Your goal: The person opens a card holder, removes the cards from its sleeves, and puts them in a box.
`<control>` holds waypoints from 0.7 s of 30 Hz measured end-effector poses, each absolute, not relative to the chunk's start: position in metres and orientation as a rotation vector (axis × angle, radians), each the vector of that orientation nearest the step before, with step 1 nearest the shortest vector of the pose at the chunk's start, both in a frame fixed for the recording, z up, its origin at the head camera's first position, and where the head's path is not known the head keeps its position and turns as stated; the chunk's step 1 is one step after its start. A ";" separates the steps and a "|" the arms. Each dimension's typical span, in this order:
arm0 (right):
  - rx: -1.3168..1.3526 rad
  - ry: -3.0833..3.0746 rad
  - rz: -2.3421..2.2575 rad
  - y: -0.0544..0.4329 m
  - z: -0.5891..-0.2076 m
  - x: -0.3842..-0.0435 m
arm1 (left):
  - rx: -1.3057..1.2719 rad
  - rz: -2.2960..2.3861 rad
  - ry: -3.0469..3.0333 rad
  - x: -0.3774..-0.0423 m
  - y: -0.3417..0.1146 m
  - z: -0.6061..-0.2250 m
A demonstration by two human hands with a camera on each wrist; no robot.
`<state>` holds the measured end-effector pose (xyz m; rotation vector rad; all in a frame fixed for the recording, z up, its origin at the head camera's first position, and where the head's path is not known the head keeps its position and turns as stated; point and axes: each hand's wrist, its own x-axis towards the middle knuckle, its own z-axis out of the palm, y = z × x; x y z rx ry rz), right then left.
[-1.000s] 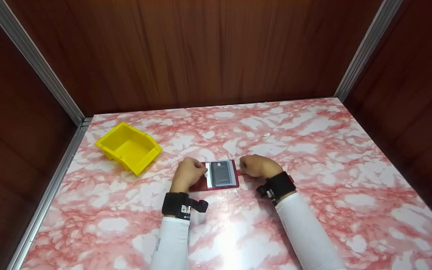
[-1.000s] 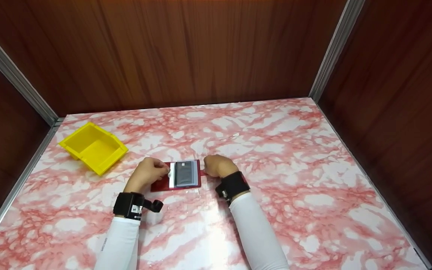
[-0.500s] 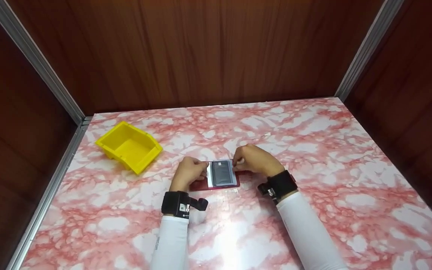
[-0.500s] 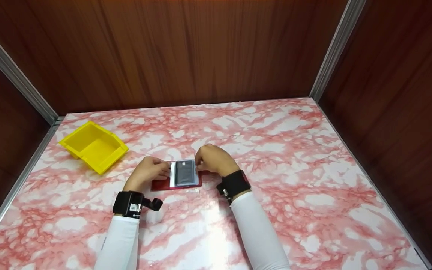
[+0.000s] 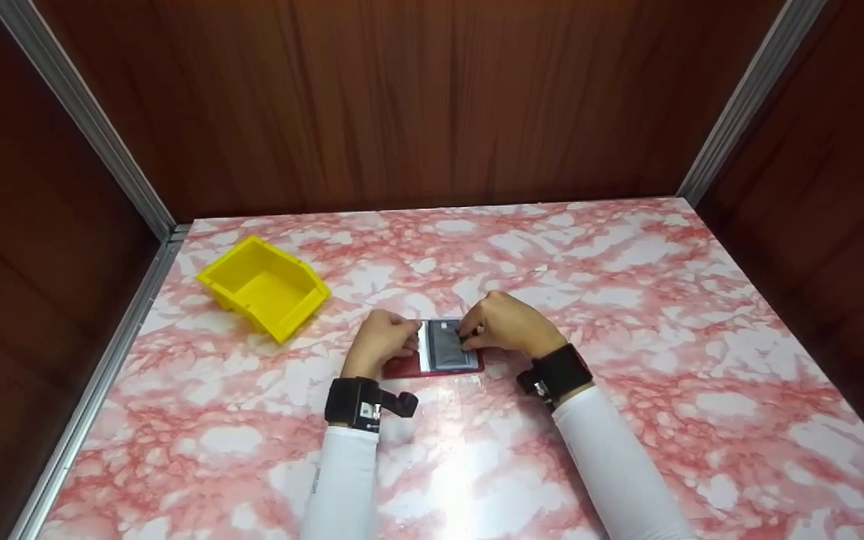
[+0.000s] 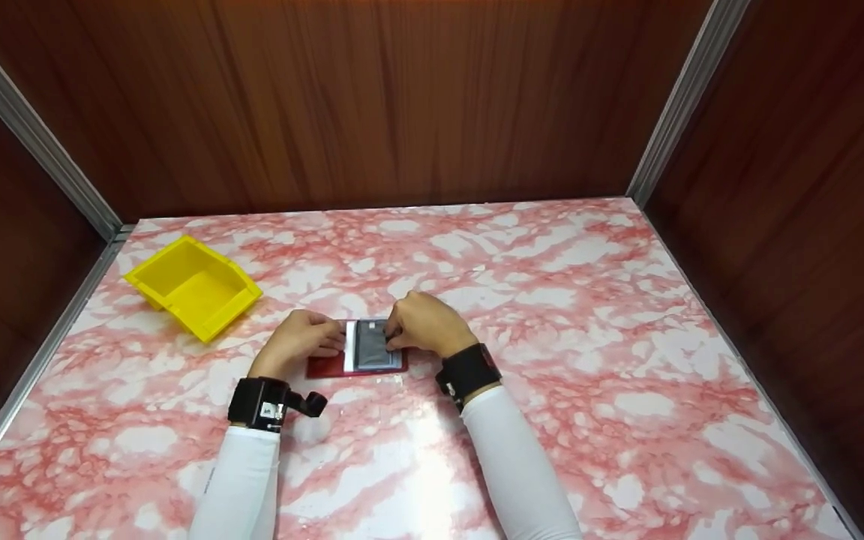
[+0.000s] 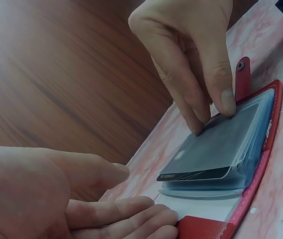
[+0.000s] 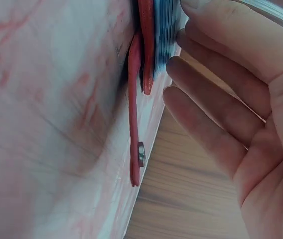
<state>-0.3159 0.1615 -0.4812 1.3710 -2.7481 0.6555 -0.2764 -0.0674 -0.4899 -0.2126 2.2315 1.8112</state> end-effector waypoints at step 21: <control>1.358 -2.662 0.550 0.163 -0.492 -0.301 | -0.169 1.848 2.186 -0.276 -0.069 -0.492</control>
